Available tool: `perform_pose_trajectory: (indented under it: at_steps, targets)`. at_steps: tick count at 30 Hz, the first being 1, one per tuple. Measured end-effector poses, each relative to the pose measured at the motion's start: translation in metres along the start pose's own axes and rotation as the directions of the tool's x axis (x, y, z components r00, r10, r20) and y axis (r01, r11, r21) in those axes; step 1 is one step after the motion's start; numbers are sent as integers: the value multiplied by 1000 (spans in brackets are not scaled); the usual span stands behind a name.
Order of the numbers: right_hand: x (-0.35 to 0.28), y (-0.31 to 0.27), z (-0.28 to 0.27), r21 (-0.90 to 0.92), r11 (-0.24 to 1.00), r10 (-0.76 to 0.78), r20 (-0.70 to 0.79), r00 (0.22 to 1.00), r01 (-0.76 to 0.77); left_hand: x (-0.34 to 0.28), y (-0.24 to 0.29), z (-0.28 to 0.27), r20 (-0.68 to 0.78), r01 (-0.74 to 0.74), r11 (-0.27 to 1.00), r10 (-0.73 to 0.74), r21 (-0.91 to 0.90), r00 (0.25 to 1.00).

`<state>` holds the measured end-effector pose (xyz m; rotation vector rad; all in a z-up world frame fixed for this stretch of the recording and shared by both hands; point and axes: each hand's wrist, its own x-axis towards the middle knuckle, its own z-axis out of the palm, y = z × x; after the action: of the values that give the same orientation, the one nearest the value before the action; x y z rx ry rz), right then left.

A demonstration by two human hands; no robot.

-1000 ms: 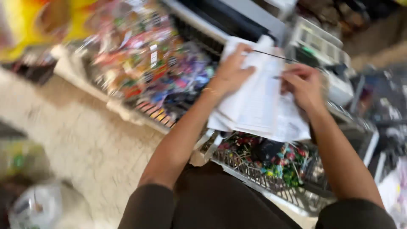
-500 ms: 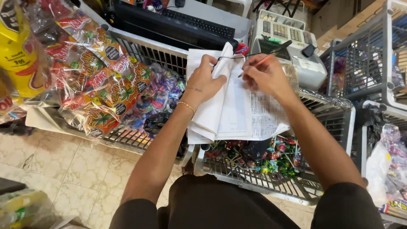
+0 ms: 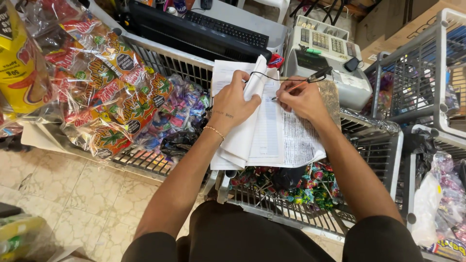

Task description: Checking inventory and writing on a list in a grocery store

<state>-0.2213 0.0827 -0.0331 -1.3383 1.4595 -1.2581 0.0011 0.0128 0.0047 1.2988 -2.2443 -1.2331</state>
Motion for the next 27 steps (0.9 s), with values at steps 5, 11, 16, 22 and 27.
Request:
perform_pose_trajectory:
  at_steps: [5,11,16,22,27]
  targets:
    - [0,3,4,-31,1000,-2,0,1000,2,1,-2,2,-10,-15,1000,15,-3,1000]
    - [0,8,2,-61,998,-21,-14,1000,20,0,-4,2,-7,-6,1000,6,-25,1000]
    - [0,8,3,-103,995,-17,-16,1000,16,-2,-4,1,-7,2,1000,-3,-24,1000]
    - [-2,-4,8,-106,994,-4,-45,999,-1,-3,-3,0,-11,-12,999,11,-44,1000]
    - [-3,-1,6,-149,989,1,-32,999,-6,-3,-4,1,-8,-10,999,10,-52,1000]
